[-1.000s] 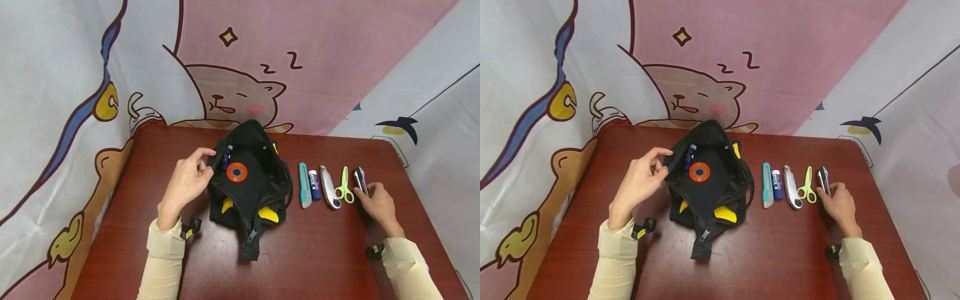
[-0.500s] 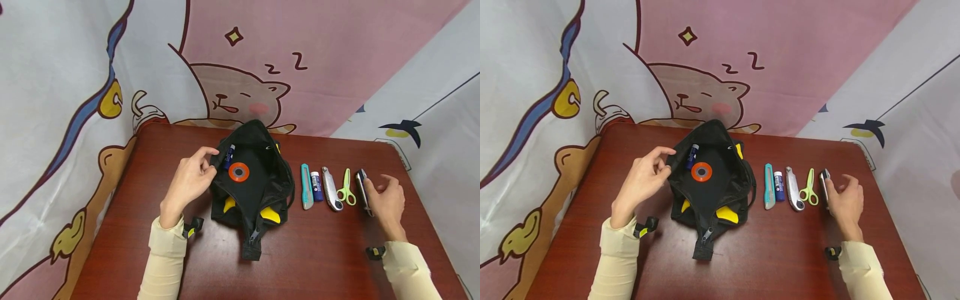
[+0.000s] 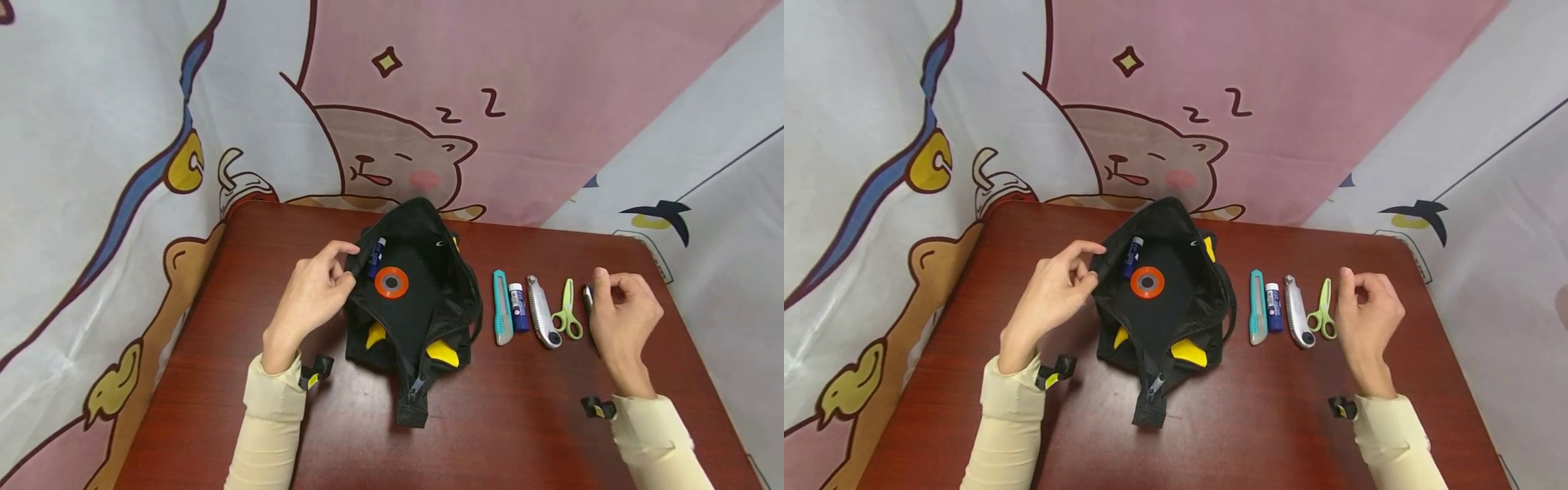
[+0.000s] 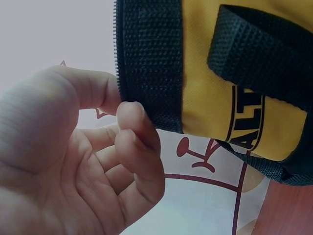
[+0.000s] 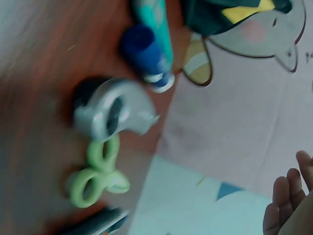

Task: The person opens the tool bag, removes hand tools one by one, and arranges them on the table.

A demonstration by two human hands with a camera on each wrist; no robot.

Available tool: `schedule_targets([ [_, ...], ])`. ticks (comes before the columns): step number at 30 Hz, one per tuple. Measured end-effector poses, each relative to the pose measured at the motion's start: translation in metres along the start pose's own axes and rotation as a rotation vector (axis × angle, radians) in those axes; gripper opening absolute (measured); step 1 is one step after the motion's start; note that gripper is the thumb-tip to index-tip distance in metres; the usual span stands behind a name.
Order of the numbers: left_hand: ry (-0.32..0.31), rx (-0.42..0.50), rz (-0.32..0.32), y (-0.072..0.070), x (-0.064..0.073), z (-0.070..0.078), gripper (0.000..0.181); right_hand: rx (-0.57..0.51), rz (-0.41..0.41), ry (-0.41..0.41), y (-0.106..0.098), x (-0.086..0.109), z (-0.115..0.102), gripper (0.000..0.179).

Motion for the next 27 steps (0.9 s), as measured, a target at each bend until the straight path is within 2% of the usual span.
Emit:
schedule_targets([
  [5, 0.005, -0.001, 0.001, 0.001, 0.000, 0.000, 0.043, -0.113, -0.025, -0.088, 0.006, -0.001, -0.031, 0.018],
  [11, 0.013, -0.018, 0.011, 0.001, 0.000, 0.001, 0.043, -0.304, -0.076, -0.070, 0.015, 0.000, -0.090, 0.014],
  [15, 0.005, -0.014, 0.011, 0.001, 0.000, 0.001, 0.043, -0.412, -0.120, -0.102, 0.024, 0.001, -0.125, 0.015],
  [17, 0.003, -0.014, 0.010, 0.001, 0.000, 0.000, 0.043, -0.443, -0.143, -0.119, 0.033, 0.002, -0.131, 0.018],
  [24, 0.016, -0.010, 0.006, 0.001, -0.001, -0.001, 0.043, -0.476, -0.222, -0.159, 0.067, 0.004, -0.125, 0.029],
  [27, 0.018, -0.008, 0.007, 0.001, -0.001, -0.001, 0.043, -0.484, -0.263, -0.197, 0.076, 0.006, -0.132, 0.035],
])
Point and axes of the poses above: each hand's wrist, its own x-axis away from the middle knuckle, its own y-axis out of the palm, z = x × y, the point moved 5 cm from there along -x, towards the middle knuckle, and after that the axes turned 10 degrees about -z, right-handed, at the moved point
